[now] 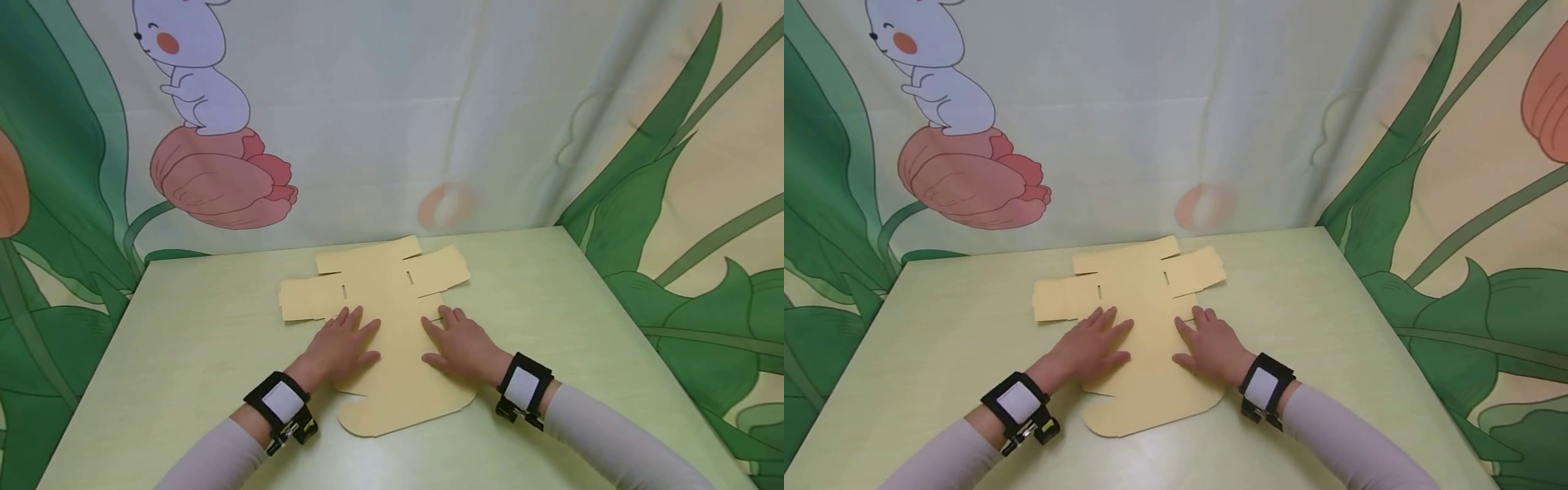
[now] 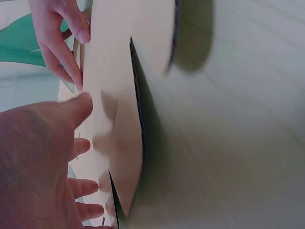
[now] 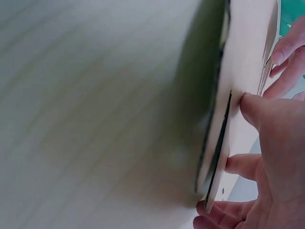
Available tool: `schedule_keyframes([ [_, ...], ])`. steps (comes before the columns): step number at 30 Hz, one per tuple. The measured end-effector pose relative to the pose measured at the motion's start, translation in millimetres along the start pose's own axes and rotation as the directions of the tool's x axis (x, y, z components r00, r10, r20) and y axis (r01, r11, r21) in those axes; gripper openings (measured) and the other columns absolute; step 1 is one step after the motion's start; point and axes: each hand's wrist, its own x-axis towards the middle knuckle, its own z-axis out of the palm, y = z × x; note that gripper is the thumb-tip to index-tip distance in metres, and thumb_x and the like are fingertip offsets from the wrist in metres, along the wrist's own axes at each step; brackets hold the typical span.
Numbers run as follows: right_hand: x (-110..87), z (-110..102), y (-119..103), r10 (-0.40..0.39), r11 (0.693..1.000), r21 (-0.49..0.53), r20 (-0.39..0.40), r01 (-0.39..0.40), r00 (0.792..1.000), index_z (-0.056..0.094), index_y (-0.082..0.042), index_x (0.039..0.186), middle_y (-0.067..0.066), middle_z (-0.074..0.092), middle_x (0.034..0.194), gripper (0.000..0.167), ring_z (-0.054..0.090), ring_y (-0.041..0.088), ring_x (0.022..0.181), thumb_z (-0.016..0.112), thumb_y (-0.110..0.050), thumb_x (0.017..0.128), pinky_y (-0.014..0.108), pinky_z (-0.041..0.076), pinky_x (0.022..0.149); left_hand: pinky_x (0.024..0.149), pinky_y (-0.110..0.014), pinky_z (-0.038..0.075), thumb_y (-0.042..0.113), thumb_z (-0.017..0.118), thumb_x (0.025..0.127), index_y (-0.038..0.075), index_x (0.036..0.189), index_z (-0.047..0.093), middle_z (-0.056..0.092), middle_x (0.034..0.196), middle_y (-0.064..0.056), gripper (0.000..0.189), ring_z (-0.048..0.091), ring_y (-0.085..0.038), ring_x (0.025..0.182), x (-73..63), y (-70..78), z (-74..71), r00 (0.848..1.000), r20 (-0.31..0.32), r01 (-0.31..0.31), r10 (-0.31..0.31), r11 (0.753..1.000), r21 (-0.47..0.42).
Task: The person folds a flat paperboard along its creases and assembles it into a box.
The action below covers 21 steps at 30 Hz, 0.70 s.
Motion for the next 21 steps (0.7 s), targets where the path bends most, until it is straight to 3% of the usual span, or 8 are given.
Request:
schedule_keyframes([
  [7, -0.1, 1, -2, 0.009, 0.998, -0.067, -0.063, -0.013, 0.998, 0.054, -0.013, 0.142, 0.021, 0.053, 0.126, 0.069, 0.053, 0.032, 0.101, 0.060, -0.059, 0.090, 0.041, 0.054, 0.073, 0.119, -0.062, 0.023, 0.063, 0.057, 0.090, 0.025, 0.155, 0.034, 0.021, 0.164, -0.019, 0.078, 0.020, -0.046, 0.150, 4.0, 11.5, -2.0, 0.999, 0.041, -0.016, 0.018, 0.999, -0.045],
  [13, 13.3, -11, 1, 0.026, 0.994, -0.103, -0.021, -0.028, 0.999, 0.061, -0.018, 0.133, 0.016, 0.059, 0.118, 0.060, 0.056, 0.032, 0.100, 0.061, -0.059, 0.090, 0.046, 0.052, 0.078, 0.119, -0.063, 0.022, 0.063, 0.063, 0.087, 0.023, 0.155, 0.033, 0.018, 0.165, -0.018, 0.084, 0.018, -0.046, 0.151, 7.3, 11.9, -3.9, 0.998, 0.058, -0.016, 0.019, 0.998, -0.053],
  [17, 38.1, -30, 19, 0.067, 0.997, -0.032, 0.011, -0.066, 0.998, 0.069, -0.020, 0.120, 0.011, 0.066, 0.114, 0.045, 0.061, 0.031, 0.104, 0.064, -0.053, 0.090, 0.050, 0.051, 0.084, 0.119, -0.063, 0.021, 0.062, 0.063, 0.087, 0.023, 0.156, 0.032, 0.016, 0.165, -0.019, 0.085, 0.016, -0.046, 0.151, 8.2, 12.0, -4.7, 0.997, 0.070, -0.020, 0.024, 0.998, -0.062],
  [21, 68.0, -35, 48, 0.073, 0.991, 0.116, -0.006, -0.072, 0.997, 0.065, -0.010, 0.127, 0.014, 0.067, 0.122, 0.047, 0.061, 0.034, 0.114, 0.067, -0.041, 0.092, 0.050, 0.051, 0.095, 0.118, -0.064, 0.021, 0.062, 0.063, 0.087, 0.023, 0.155, 0.033, 0.016, 0.165, -0.020, 0.085, 0.016, -0.047, 0.151, 8.9, 11.6, -1.4, 0.997, 0.067, -0.038, 0.044, 0.996, -0.078],
])
